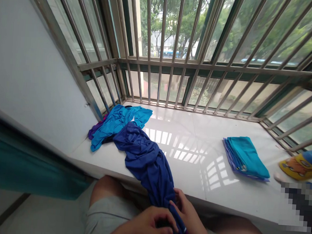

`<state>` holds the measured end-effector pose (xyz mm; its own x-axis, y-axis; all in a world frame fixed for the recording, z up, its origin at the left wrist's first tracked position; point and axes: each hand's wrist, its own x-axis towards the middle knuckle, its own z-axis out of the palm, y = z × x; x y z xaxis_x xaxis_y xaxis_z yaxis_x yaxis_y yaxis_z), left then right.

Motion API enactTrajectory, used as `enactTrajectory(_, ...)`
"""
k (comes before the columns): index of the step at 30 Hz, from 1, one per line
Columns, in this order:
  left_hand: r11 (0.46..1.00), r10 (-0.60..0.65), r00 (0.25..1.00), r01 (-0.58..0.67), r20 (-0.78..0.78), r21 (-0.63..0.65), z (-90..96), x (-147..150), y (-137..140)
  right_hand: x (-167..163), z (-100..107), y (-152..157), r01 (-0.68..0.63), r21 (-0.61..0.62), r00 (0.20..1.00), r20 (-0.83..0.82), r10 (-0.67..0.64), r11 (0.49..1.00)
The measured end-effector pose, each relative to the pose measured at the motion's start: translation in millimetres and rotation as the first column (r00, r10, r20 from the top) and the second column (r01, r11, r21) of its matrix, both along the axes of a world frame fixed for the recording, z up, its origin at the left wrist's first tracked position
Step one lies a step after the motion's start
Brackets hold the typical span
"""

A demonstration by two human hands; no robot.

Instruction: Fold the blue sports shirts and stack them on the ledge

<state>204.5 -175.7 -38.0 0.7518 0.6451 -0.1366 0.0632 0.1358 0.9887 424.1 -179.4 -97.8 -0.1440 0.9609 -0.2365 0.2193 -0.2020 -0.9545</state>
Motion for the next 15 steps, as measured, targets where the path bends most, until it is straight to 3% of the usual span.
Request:
enactTrajectory(2, 0.995, 0.098, 0.994, -0.099, 0.053, 0.012, -1.5, -5, 13, -10, 6, 0, -0.001, -0.059, 0.988, -0.154, -0.008, 0.998)
enactTrajectory(4, 0.934, 0.347, 0.937, -0.35, 0.044, 0.075, -11.8, -13, 32, -12, 17, -1, -0.015, -0.065, 0.973, -0.23, 0.0, 0.998)
enactTrajectory(6, 0.77, 0.618, 0.786, -0.595, -0.035, 0.232, -25.4, -24, 55, -8, 31, -3, -0.026, -0.031, 0.972, -0.236, 0.018, 0.999)
enactTrajectory(8, 0.622, 0.765, 0.635, -0.685, -0.107, 0.38, -37.4, -37, 77, 1, 46, -7, -0.054, 0.0, 0.973, -0.223, 0.053, 0.999)
enactTrajectory(9, 0.588, 0.793, 0.595, -0.689, -0.133, 0.423, -42.1, -43, 87, 6, 53, -10, -0.086, 0.003, 0.971, -0.223, 0.085, 0.996)
enactTrajectory(12, 0.599, 0.784, 0.587, -0.631, -0.201, 0.493, -51.3, -58, 106, 22, 77, -19, -0.236, -0.029, 0.939, -0.262, 0.221, 0.971)
enactTrajectory(15, 0.691, 0.701, 0.656, -0.526, -0.28, 0.496, -55.5, -60, 108, 35, 105, -27, -0.36, -0.051, 0.883, -0.342, 0.323, 0.931)
